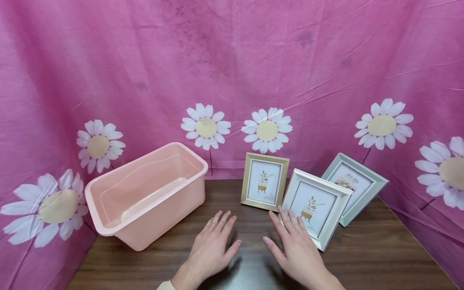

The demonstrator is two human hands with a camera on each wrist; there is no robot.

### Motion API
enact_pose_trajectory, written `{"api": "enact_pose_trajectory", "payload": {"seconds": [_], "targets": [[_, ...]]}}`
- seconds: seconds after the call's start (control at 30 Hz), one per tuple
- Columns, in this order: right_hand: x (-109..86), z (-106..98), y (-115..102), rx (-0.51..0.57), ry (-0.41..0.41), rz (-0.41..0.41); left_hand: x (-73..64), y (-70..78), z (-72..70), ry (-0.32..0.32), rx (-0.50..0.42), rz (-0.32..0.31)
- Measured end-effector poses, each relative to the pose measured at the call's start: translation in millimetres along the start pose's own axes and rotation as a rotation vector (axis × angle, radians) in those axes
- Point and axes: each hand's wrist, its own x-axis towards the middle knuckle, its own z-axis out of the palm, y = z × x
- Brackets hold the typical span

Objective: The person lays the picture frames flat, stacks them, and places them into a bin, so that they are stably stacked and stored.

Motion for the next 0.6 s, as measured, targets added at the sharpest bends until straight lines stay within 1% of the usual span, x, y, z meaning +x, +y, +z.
{"api": "enact_pose_trajectory", "payload": {"seconds": [0.13,0.27,0.37,0.43,0.5,0.6], "targets": [[-0.9,-2,2,0.025,0.066,-0.014,1.2,-0.5,-1.0,0.039,-0.03,0.017],[0.6,-4,4,0.072,0.117,-0.029,0.9,-2.5,-0.7,0.122,-0.038,0.049],[2.1,-6,6,0.105,0.194,-0.047,1.3,-3.5,-1.0,0.176,-0.055,0.076],[2.3,-7,8,0.124,0.235,-0.044,2.2,-3.7,-1.7,0.187,-0.077,0.088],[2.3,-8,11,0.14,0.258,-0.035,3.5,-3.8,-2.3,0.184,-0.106,0.095],[0.6,-10,15,0.161,0.256,-0.017,4.6,-3.6,-2.1,0.164,-0.144,0.094]]}}
